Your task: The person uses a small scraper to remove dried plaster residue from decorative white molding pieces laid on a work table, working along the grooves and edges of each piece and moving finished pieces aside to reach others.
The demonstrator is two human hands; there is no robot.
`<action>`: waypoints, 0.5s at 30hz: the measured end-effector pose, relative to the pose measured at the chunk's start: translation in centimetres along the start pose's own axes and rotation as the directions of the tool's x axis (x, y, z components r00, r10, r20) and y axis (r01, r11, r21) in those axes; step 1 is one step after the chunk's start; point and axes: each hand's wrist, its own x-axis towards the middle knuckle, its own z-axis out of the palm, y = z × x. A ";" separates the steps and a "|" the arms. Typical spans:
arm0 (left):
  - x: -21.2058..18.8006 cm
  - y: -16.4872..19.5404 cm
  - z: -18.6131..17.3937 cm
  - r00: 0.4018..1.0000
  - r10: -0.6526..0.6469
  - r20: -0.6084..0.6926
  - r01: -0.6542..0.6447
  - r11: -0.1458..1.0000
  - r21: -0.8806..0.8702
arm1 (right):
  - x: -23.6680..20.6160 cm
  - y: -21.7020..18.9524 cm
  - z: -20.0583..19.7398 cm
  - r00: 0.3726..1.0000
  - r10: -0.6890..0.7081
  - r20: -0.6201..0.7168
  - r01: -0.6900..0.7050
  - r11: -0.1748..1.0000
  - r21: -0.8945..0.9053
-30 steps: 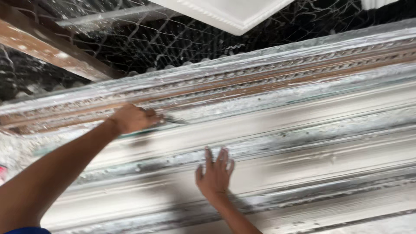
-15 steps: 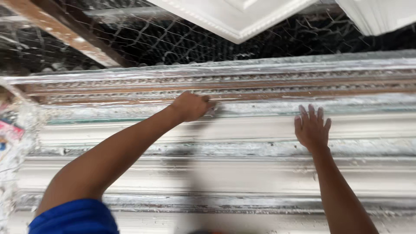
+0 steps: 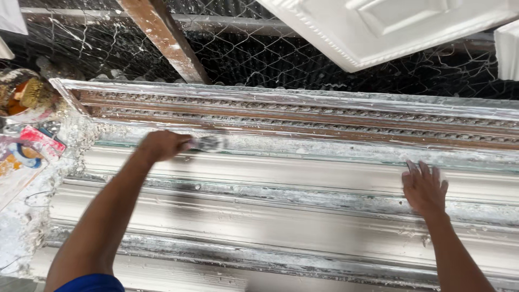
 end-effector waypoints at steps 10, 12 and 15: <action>8.7 17.7 5.1 0.923 0.369 -0.103 -0.380 0.918 -0.111 | -10.5 -8.6 8.8 0.972 0.169 -0.164 -0.158 0.985 0.076; 5.3 9.5 3.5 0.926 0.369 -0.083 -0.367 0.929 0.040 | -11.2 -9.3 8.9 0.964 0.136 -0.227 -0.123 0.990 0.071; -1.0 -3.3 1.2 0.959 0.279 -0.044 -0.275 0.958 0.075 | -11.0 -9.8 8.6 0.957 0.205 -0.205 -0.189 0.977 0.094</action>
